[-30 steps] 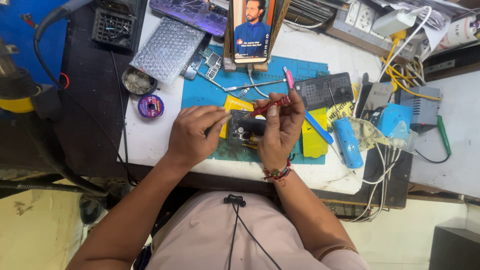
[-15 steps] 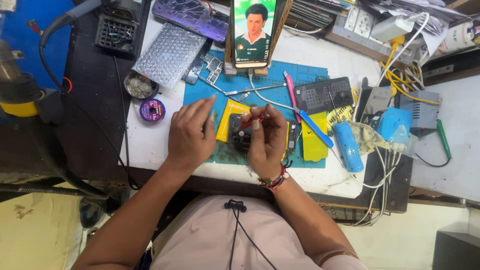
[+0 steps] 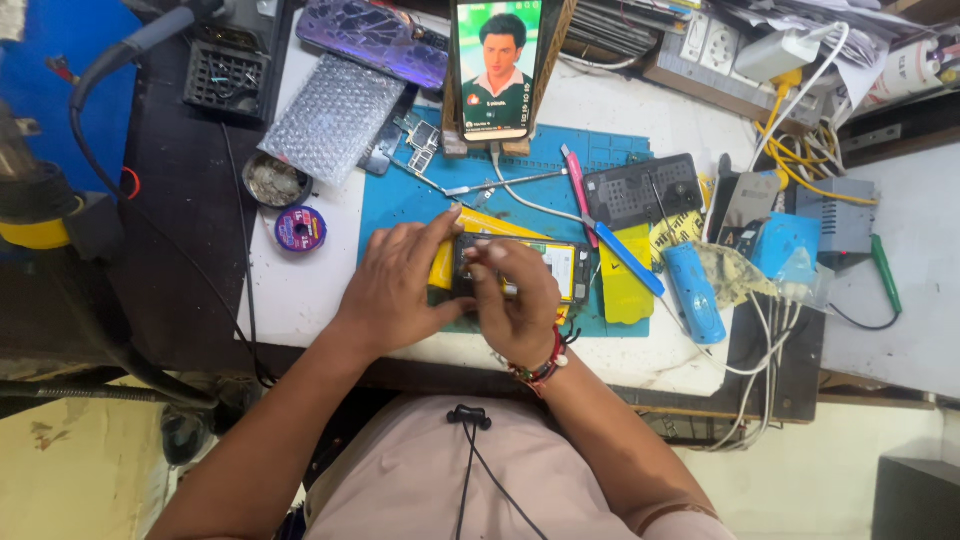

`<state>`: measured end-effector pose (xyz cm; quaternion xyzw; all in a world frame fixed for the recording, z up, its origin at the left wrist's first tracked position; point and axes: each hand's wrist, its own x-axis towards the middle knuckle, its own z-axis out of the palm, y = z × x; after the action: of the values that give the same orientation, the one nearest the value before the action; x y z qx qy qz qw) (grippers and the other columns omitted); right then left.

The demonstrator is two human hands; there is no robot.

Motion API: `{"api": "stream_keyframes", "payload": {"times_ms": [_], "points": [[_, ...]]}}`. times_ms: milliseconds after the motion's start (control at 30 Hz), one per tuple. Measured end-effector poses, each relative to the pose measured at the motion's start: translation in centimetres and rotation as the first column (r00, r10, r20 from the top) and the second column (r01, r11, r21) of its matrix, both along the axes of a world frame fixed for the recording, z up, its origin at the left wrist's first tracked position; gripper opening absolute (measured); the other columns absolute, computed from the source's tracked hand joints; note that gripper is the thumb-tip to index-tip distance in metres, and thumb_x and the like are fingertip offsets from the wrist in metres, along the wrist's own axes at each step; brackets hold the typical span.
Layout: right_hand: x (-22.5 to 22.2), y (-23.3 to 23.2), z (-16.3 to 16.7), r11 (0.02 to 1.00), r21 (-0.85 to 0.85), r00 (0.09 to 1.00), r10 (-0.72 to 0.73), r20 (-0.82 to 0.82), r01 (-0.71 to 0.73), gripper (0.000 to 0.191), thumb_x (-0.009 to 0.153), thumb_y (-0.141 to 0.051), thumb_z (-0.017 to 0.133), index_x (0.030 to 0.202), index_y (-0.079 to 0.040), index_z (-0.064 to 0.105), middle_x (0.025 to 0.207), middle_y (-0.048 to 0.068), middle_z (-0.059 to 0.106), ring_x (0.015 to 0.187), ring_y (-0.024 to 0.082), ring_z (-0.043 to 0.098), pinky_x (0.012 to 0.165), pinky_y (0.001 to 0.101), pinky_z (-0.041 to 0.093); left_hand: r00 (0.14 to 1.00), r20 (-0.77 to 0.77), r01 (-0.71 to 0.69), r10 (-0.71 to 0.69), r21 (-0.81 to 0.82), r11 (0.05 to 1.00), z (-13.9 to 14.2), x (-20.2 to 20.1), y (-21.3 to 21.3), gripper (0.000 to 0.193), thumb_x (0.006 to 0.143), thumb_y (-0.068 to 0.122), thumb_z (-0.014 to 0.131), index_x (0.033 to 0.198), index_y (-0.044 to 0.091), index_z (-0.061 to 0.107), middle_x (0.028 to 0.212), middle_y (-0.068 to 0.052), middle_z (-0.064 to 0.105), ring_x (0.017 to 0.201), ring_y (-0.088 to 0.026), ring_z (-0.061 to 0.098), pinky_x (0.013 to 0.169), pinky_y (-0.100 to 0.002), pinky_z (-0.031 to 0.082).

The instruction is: The person disassembles a smartphone using a red screwdriver and a blue plastic pry tool. They remove the back cover, disconnect the battery, and separate the screen assembly from the frame. The person then uses a pink plastic pry tool to peel off a black protective film from the screen.

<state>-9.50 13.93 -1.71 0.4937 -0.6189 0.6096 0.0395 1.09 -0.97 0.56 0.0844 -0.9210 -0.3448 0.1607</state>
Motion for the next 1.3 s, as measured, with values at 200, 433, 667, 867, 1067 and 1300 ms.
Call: {"api": "stream_keyframes", "payload": {"times_ms": [200, 433, 667, 867, 1067, 1300], "points": [[-0.4, -0.5, 1.7, 0.996, 0.085, 0.982, 0.038, -0.185, -0.023, 0.028, 0.093, -0.001, 0.066, 0.12, -0.01, 0.066, 0.113, 0.015, 0.068, 0.097, 0.033, 0.072, 0.086, 0.0392, 0.06, 1.0, -0.015, 0.024, -0.025, -0.043, 0.999, -0.6, -0.3, -0.3, 0.103, 0.068, 0.019, 0.086, 0.153, -0.002, 0.032, 0.129, -0.015, 0.061, 0.116, -0.036, 0.056, 0.098, -0.048, 0.04], [-1.2, -2.0, 2.0, 0.998, 0.063, 0.989, 0.04, -0.144, -0.031, 0.027, 0.1, -0.001, 0.062, 0.126, -0.009, 0.063, 0.122, 0.016, 0.065, 0.105, 0.034, 0.07, 0.092, 0.0398, 0.058, 1.0, 0.015, 0.014, -0.014, -0.009, 1.0, -0.5, -0.9, -0.5, 0.104, 0.061, 0.012, 0.084, 0.151, -0.001, 0.033, 0.124, -0.016, 0.061, 0.114, -0.036, 0.056, 0.095, -0.048, 0.041], [-0.9, -2.5, 2.2, 0.99, 0.096, 0.994, 0.106, -0.03, -0.103, 0.028, 0.103, 0.003, 0.052, 0.128, -0.008, 0.061, 0.128, 0.018, 0.065, 0.112, 0.034, 0.07, 0.095, 0.04, 0.057, 0.999, 0.04, -0.002, 0.002, 0.01, 1.0, -0.9, -0.5, -0.4, 0.109, 0.062, 0.015, 0.085, 0.154, -0.001, 0.03, 0.116, -0.016, 0.062, 0.11, -0.035, 0.057, 0.093, -0.047, 0.042], [-0.9, -2.7, 1.7, 0.994, 0.099, 0.999, 0.05, 0.016, -0.051, 0.026, 0.103, 0.003, 0.054, 0.126, -0.007, 0.062, 0.13, 0.02, 0.065, 0.112, 0.03, 0.071, 0.096, 0.0385, 0.058, 1.0, 0.013, 0.007, -0.007, 0.015, 1.0, -1.1, -0.6, -0.5, 0.112, 0.063, 0.017, 0.086, 0.155, -0.004, 0.025, 0.114, -0.017, 0.062, 0.109, -0.036, 0.057, 0.094, -0.048, 0.042], [-0.9, -2.4, 1.5, 0.994, 0.066, 0.996, 0.086, 0.017, -0.087, 0.027, 0.105, 0.003, 0.053, 0.13, -0.006, 0.061, 0.129, 0.019, 0.066, 0.111, 0.032, 0.069, 0.098, 0.0379, 0.056, 1.0, 0.017, 0.016, -0.016, 0.027, 1.0, -1.2, -0.6, -0.6, 0.115, 0.064, 0.016, 0.086, 0.157, -0.004, 0.022, 0.116, -0.016, 0.063, 0.11, -0.035, 0.058, 0.095, -0.048, 0.042], [-1.2, -2.3, 1.3, 0.986, 0.068, 0.973, 0.14, 0.185, -0.155, 0.03, 0.107, 0.004, 0.05, 0.133, -0.006, 0.06, 0.132, 0.018, 0.067, 0.104, 0.026, 0.072, 0.094, 0.0369, 0.058, 0.999, 0.053, 0.007, -0.009, 0.04, 0.999, -1.1, -0.5, -0.5, 0.117, 0.061, 0.014, 0.085, 0.157, -0.003, 0.02, 0.12, -0.017, 0.062, 0.112, -0.035, 0.057, 0.097, -0.048, 0.042]]}}
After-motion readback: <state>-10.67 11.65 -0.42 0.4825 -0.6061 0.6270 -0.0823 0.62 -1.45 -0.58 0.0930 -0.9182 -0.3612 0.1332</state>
